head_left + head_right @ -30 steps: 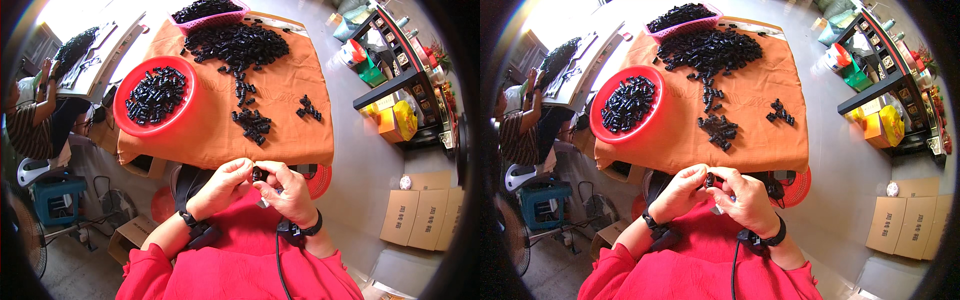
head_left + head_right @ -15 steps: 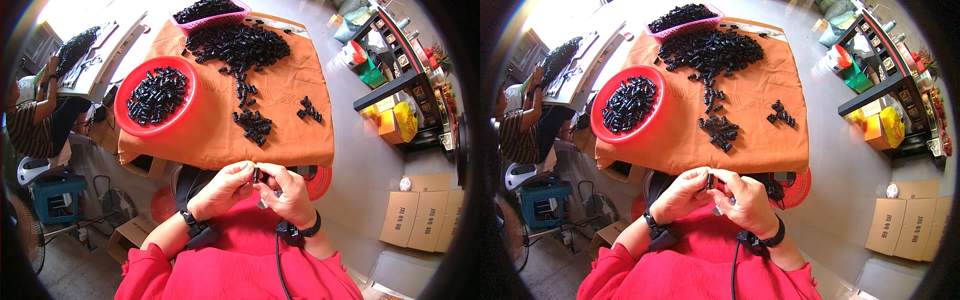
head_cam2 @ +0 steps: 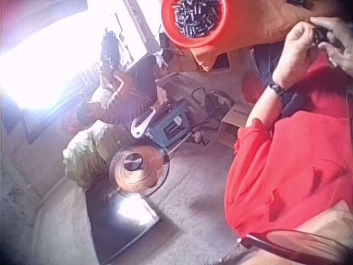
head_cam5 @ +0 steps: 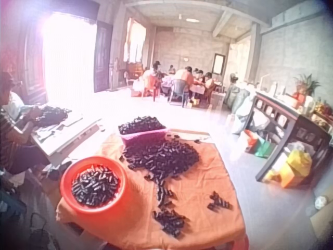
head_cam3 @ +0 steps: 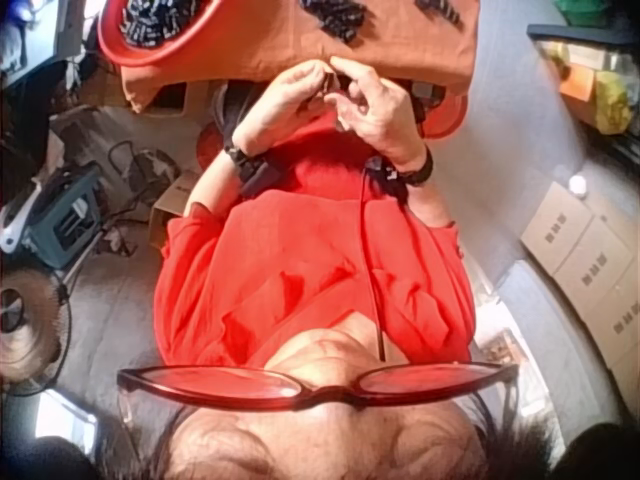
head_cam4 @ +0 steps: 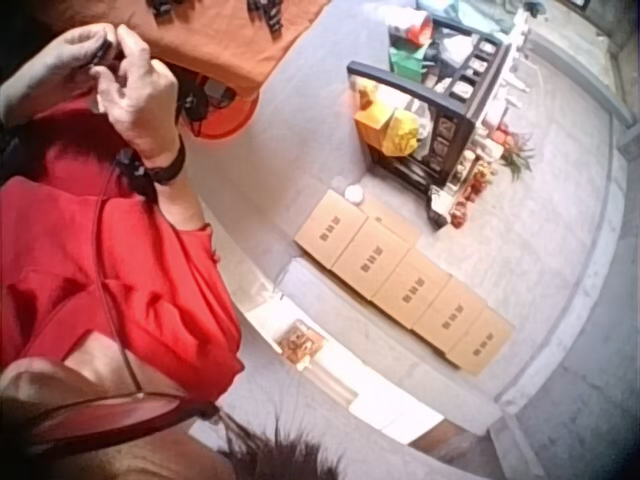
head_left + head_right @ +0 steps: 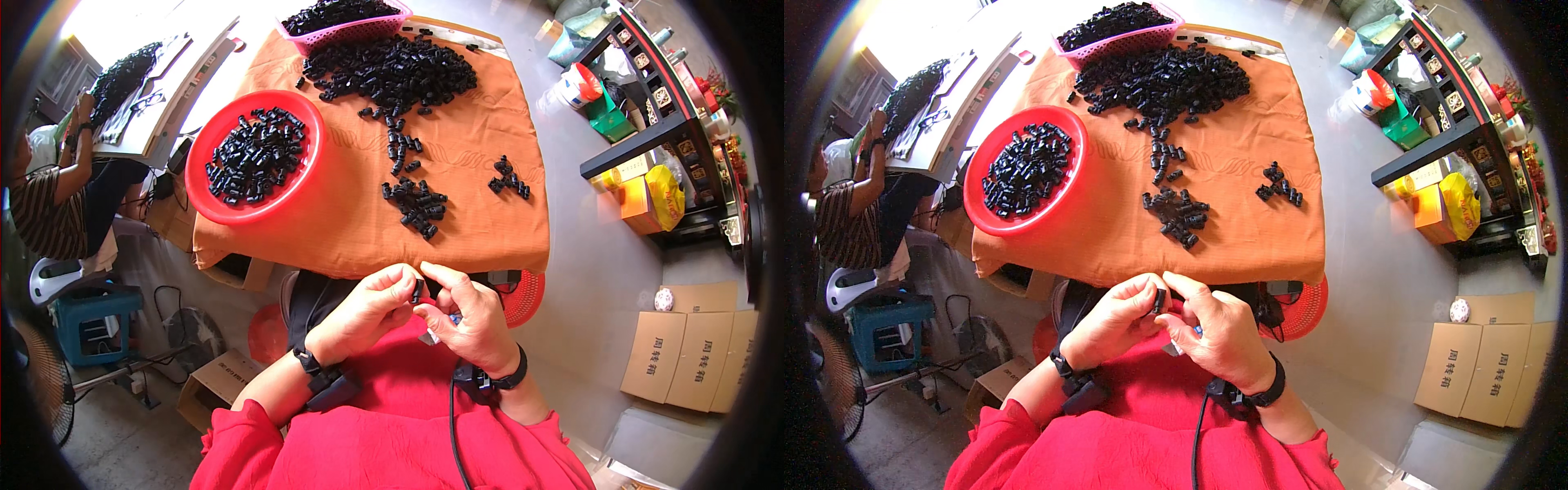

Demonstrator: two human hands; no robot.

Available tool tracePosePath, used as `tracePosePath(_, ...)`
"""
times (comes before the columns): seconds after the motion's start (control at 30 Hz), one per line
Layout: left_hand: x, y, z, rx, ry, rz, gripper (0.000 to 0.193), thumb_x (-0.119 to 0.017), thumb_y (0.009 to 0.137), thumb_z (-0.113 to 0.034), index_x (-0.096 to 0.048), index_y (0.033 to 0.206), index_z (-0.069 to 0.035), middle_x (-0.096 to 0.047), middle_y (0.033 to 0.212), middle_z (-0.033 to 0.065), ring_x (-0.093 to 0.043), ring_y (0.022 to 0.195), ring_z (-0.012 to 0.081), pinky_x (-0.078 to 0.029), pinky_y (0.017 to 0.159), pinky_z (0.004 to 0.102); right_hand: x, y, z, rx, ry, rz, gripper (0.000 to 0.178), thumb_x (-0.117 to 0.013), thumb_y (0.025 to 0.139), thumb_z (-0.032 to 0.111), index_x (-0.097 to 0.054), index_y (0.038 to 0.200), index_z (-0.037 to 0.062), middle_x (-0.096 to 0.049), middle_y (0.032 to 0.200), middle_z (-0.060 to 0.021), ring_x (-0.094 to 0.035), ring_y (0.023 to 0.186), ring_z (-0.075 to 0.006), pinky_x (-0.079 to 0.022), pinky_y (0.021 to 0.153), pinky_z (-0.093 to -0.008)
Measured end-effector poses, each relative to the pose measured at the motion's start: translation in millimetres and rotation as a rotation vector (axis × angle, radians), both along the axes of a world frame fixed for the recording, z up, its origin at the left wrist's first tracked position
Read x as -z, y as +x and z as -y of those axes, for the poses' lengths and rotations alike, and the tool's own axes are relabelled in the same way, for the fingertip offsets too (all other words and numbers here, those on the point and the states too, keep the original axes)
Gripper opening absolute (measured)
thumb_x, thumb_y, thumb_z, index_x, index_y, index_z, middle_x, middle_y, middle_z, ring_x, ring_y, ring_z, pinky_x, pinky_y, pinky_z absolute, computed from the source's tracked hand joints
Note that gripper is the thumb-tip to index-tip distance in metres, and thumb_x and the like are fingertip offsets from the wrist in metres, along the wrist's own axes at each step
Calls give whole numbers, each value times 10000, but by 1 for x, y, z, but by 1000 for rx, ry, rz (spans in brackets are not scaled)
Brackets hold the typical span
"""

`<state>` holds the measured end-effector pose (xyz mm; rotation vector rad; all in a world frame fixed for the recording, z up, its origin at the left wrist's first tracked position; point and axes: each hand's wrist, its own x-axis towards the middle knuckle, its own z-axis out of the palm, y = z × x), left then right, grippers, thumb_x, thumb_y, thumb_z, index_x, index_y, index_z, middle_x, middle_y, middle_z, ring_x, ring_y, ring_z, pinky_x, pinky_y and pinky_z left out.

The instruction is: Assembling small plastic components for manufacturing by hand at a workbench.

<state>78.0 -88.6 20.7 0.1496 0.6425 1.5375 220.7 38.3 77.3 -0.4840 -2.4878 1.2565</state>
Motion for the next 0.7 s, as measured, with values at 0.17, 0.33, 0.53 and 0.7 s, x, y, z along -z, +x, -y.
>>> tracePosePath(0.17, -7, -1, -1, 47, -97, -24, 221, -578, 1048, -333, -613, 1054, -114, -560, 894, -60, -394, 691, 17, -334, 607, 180, 5, -7, -2, -56, 67, -111, 516, -804, 817, 83, -605, 1292, 59, -666, 737, -79, -654, 622, -235, -517, 572, -348)
tracePosePath(0.33, -16, 2, -3, 5, -146, -48, 256, -550, 1057, -365, -609, 1054, -116, -569, 896, -63, -401, 683, 17, -331, 597, 179, 7, -10, -5, -86, 68, -143, 481, -798, 828, 41, -620, 1275, 21, -631, 754, -69, -586, 579, -140, -490, 556, -275)
tracePosePath(0.53, -8, 0, -3, -10, -67, -137, 281, -506, 1074, -376, -588, 1048, -108, -582, 890, -32, -384, 653, 32, -299, 576, 183, 3, -14, -6, 73, -89, -35, 291, -645, 980, 162, -630, 1241, 35, -682, 740, -79, -658, 628, -245, -487, 588, -344)
tracePosePath(0.7, -6, -1, -3, -17, -62, -104, 255, -527, 1064, -370, -572, 1076, -119, -540, 859, -22, -448, 713, 63, -351, 608, 207, 6, -27, -6, 97, 199, -76, 267, -631, 972, 134, -628, 1202, -2, -683, 730, -98, -648, 615, -277, -466, 597, -380)
